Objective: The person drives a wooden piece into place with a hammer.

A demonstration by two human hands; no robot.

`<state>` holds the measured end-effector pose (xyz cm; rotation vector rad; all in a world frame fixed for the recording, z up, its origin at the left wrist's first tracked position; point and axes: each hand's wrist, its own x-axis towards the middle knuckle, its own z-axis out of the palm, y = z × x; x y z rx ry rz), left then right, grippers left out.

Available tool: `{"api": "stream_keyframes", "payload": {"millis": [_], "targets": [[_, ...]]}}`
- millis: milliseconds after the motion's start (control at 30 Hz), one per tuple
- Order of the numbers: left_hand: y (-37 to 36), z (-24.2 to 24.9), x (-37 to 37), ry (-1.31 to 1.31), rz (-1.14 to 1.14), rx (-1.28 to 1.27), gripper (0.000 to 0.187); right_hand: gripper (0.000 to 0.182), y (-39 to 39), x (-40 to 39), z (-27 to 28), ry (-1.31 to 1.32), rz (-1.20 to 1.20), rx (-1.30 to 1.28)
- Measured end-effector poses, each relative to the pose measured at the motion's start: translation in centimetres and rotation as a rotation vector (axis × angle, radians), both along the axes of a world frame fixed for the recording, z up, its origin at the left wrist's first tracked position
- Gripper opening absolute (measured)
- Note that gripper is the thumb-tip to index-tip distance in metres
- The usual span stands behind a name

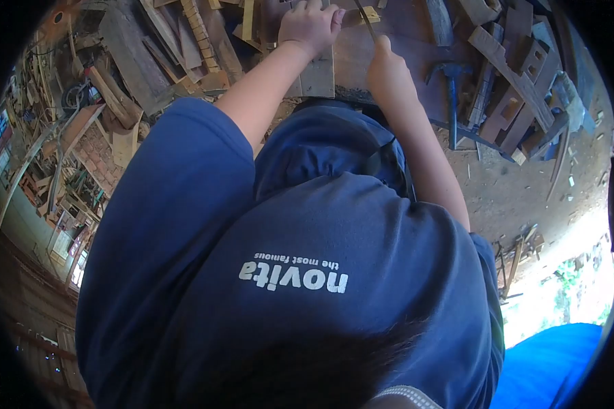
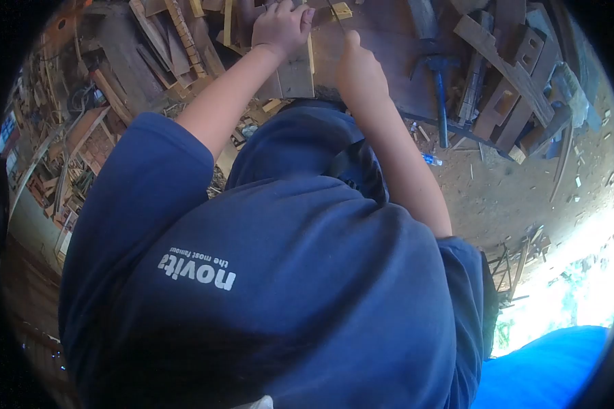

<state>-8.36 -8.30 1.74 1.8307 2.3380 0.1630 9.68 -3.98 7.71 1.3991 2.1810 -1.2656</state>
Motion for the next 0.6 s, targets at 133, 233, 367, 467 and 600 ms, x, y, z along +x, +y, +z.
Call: {"api": "stream_keyframes", "payload": {"millis": [133,233,367,467,600], "targets": [[-0.2,0.4,-0.1,-0.005,0.007,0.048,0.027,0.021,-0.3,2.3,3.2,-0.08,0.0,-0.077],[-0.1,0.1,-0.4,0.055,-0.073,0.094,0.026,0.02,-0.4,2.8,3.4,-0.134,-0.01,-0.1],[-0.2,-0.3,-0.2,0.012,-0.039,0.049,0.025,0.025,1.3,-0.9,-0.5,0.021,-0.055,-0.065],[-0.5,-2.1,-0.7,0.122,-0.038,0.086,0.029,0.025,0.6,-0.7,-0.4,-0.007,-0.048,-0.083],[-0.2,-0.6,-0.5,0.086,-0.046,0.058,0.024,0.021,-0.6,2.6,3.4,-0.1,-0.037,-0.174]]}}
